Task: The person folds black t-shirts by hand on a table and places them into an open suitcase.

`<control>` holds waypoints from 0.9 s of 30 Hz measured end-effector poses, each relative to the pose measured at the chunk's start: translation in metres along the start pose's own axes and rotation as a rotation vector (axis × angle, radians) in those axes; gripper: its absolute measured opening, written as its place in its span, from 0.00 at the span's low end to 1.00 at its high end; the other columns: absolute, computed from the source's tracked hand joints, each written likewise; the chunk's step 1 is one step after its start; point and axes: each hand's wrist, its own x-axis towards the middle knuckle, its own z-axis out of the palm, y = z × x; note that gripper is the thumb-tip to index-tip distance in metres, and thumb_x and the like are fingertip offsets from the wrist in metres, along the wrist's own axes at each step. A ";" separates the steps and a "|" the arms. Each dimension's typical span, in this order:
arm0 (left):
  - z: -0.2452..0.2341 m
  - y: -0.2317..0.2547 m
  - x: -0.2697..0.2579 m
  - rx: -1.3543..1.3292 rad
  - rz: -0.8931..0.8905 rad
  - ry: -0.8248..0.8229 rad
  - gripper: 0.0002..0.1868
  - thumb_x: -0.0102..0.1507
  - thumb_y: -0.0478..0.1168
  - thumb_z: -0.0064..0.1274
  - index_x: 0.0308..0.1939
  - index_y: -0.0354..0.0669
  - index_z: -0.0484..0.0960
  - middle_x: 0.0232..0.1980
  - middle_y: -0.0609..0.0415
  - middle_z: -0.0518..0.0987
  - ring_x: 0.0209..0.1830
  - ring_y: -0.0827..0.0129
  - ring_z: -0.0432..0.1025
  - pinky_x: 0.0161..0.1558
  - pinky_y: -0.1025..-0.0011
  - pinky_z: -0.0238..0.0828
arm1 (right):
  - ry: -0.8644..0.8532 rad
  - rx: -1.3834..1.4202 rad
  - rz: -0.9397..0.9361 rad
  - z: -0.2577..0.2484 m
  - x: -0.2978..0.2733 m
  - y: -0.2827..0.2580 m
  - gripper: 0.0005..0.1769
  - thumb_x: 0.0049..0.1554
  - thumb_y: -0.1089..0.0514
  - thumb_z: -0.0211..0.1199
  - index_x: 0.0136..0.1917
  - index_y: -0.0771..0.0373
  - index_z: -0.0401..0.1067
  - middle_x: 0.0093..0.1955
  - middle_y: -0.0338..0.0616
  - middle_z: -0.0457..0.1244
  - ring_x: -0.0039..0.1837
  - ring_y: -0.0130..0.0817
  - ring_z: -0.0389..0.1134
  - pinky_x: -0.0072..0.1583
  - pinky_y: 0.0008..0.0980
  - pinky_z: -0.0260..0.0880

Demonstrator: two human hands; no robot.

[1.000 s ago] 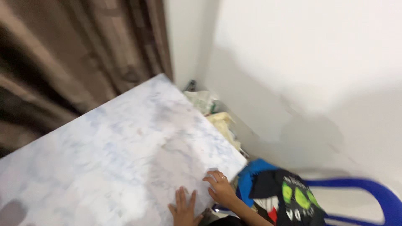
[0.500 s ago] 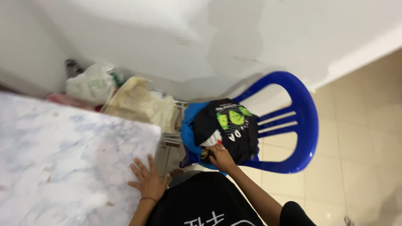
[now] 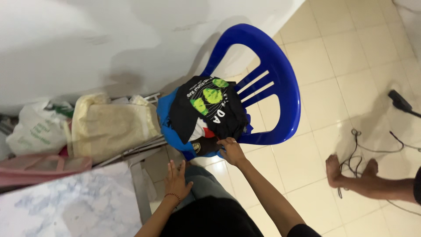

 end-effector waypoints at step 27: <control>0.088 -0.011 0.197 -0.415 -0.072 -0.323 0.35 0.64 0.57 0.52 0.73 0.49 0.69 0.68 0.40 0.76 0.68 0.56 0.71 0.68 0.64 0.65 | 0.311 0.198 0.291 0.028 0.108 0.157 0.22 0.53 0.57 0.71 0.61 0.59 0.77 0.62 0.51 0.70 0.66 0.46 0.70 0.65 0.39 0.71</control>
